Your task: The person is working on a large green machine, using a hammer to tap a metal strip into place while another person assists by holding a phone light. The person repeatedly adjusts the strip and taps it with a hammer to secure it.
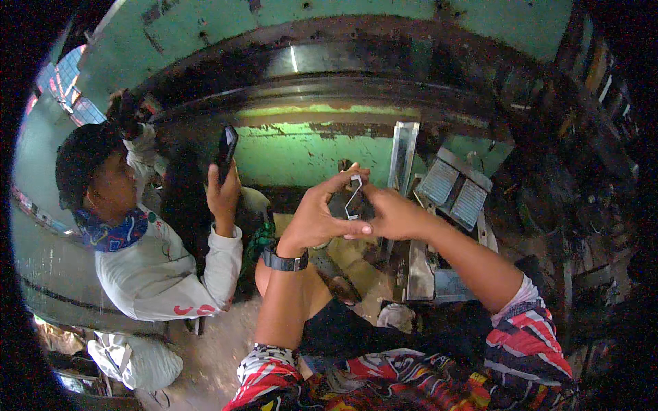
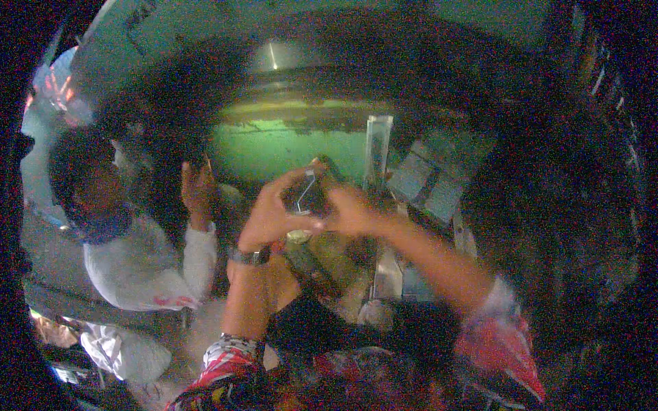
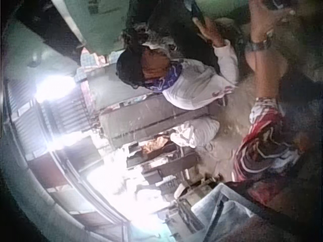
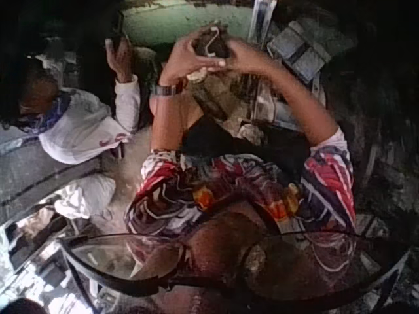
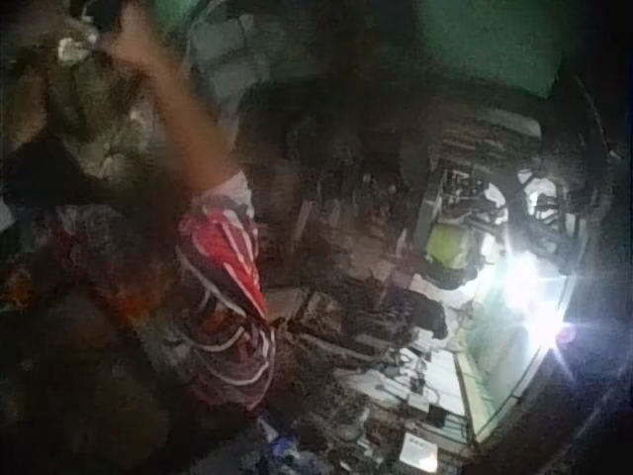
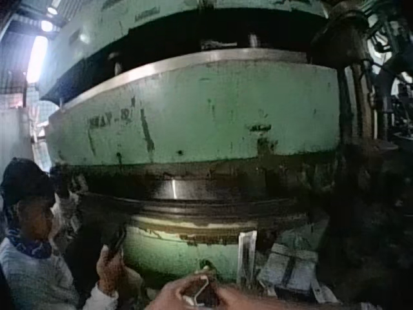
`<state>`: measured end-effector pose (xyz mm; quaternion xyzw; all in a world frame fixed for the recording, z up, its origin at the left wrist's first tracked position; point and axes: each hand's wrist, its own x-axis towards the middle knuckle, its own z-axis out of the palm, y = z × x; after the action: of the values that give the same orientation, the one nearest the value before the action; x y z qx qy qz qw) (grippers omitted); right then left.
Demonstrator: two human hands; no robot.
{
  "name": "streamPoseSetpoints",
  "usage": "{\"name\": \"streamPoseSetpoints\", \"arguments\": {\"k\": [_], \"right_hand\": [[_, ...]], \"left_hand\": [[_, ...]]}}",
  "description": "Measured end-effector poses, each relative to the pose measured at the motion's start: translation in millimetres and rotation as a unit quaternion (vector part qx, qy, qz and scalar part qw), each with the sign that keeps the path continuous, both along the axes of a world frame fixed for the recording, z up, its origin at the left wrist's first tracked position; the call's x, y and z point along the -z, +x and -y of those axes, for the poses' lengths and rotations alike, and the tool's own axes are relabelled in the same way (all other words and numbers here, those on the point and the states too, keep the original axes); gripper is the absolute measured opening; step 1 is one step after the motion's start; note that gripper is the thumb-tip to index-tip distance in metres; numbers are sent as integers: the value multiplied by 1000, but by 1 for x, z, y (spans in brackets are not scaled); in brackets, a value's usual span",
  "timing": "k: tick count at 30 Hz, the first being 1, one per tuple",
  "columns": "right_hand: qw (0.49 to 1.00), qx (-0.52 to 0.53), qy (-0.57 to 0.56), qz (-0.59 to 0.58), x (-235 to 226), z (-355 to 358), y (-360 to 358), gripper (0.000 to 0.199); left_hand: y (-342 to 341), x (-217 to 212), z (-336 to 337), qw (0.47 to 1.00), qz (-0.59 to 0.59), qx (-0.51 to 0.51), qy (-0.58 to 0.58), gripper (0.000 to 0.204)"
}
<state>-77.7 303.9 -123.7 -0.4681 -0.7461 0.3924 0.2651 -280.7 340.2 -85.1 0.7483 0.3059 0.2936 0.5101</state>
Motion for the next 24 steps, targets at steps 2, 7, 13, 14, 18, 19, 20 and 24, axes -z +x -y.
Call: {"name": "streamPoseSetpoints", "arguments": {"k": [2, 7, 13, 14, 18, 19, 20, 24], "right_hand": [[994, -55, -2, 100, -4, -37, 17, 97], [976, 180, 42, 116, 3, -31, 85, 66], [916, 363, 121, 118, -23, -28, 190, 51], [918, 360, 113, 119, -38, -18, 195, 48], [905, 371, 69, 197, -82, 65, 147, 37], [897, 374, 64, 228, -90, 74, 141, 35], [877, 396, 91, 256, -94, 80, 135, 33], [806, 319, 178, 466, -107, 103, 103, 35]], "left_hand": [[4, 35, -32, 1000, -8, -15, 18, 93], [15, 90, -16, 997, 44, -49, -47, 84], [45, 36, 67, 980, 131, -121, -86, 85], [49, 21, 81, 986, 110, -115, -53, 84], [9, -34, 172, 991, 87, -99, -30, 80], [6, -40, 181, 990, 95, -105, -19, 80], [3, -44, 188, 988, 103, -112, -10, 80], [-6, -61, 213, 987, 47, -154, 23, 79]]}}
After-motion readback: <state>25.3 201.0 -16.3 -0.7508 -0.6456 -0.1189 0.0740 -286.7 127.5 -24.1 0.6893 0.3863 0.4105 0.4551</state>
